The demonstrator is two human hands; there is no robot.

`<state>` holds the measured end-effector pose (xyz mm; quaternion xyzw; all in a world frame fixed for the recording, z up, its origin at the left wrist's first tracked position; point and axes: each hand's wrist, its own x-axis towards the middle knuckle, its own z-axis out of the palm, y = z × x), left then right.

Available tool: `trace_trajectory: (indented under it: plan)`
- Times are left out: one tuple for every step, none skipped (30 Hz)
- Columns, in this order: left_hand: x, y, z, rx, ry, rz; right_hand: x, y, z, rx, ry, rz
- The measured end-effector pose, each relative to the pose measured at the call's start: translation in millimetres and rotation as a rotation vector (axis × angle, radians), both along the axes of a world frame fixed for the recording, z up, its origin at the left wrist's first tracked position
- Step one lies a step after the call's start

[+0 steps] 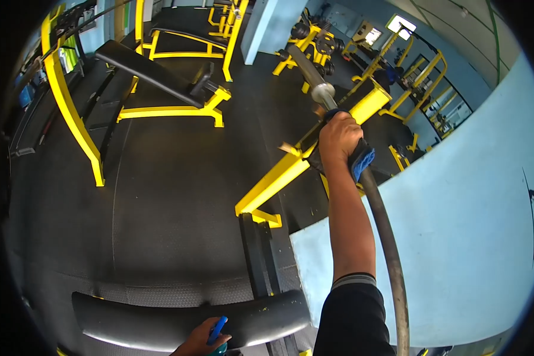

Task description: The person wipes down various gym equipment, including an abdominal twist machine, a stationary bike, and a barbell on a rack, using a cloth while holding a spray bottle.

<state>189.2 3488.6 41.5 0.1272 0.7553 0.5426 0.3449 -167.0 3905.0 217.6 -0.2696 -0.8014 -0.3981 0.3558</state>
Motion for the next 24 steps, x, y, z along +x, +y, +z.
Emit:
trace_trajectory:
  plan:
    - [0,-8,-7,0.005,0.01,0.015,-10,-5,-3,-0.011,0.024,-0.027]
    - [1,-18,-15,0.013,0.059,0.057,-14,-8,-4,0.0,0.035,-0.018]
    - [5,-28,-20,0.025,0.101,0.09,-10,-7,-5,0.057,0.012,-0.012]
    - [10,-35,-23,0.042,0.107,0.087,-4,-3,-7,0.117,-0.008,-0.01]
    - [13,-44,-24,0.0,0.115,0.1,-2,1,-10,0.028,0.007,0.138]
    - [16,-52,-23,-0.047,0.124,0.118,7,-5,-7,0.037,0.02,0.143]
    - [19,-59,-18,-0.042,0.136,0.122,21,-14,-7,0.074,0.026,0.418]
    - [23,-65,-13,-0.084,0.107,0.155,39,-25,-9,0.114,0.031,0.69]
    - [25,-70,-10,-0.122,0.079,0.186,61,-39,-39,0.051,-0.106,0.639]
    - [31,-78,-24,-0.106,0.098,0.181,94,-68,-64,-0.426,-0.243,0.697]
    - [41,-87,-51,-0.072,0.274,0.158,125,-95,-95,-0.719,-0.438,0.764]
    - [46,-91,-65,-0.038,0.452,0.134,176,-142,-115,-0.761,-0.582,0.763]
    - [45,-92,-58,-0.023,0.479,0.125,211,-179,-151,-1.087,-0.833,0.627]
    - [49,-99,-43,-0.01,0.497,0.112,253,-200,-223,-1.433,-0.747,0.761]
    - [53,-105,-33,-0.005,0.514,0.103,302,-230,-264,-1.532,-0.826,0.799]
    - [59,-111,-35,-0.014,0.532,0.103,349,-270,-288,-1.757,-0.702,0.68]
    - [67,-119,-41,0.001,0.563,0.053,400,-309,-303,-1.885,-0.482,0.615]
    - [75,-128,-45,0.015,0.591,-0.005,442,-339,-303,-2.052,-0.477,0.5]
    - [84,-134,-44,0.001,0.601,-0.021,475,-363,-301,-2.215,-0.471,0.372]
    - [98,-140,-43,-0.018,0.521,-0.11,502,-376,-303,-2.232,-0.454,0.377]
    - [113,-148,-42,-0.039,0.439,-0.192,531,-384,-301,-2.116,-0.493,0.444]
    - [126,-158,-41,-0.055,0.441,-0.192,558,-392,-299,-1.993,-0.537,0.513]
    - [138,-166,-39,0.0,0.463,-0.247,568,-395,-271,-1.962,-0.459,0.579]
    - [150,-174,-35,0.053,0.488,-0.29,579,-395,-275,-1.964,-0.481,0.606]
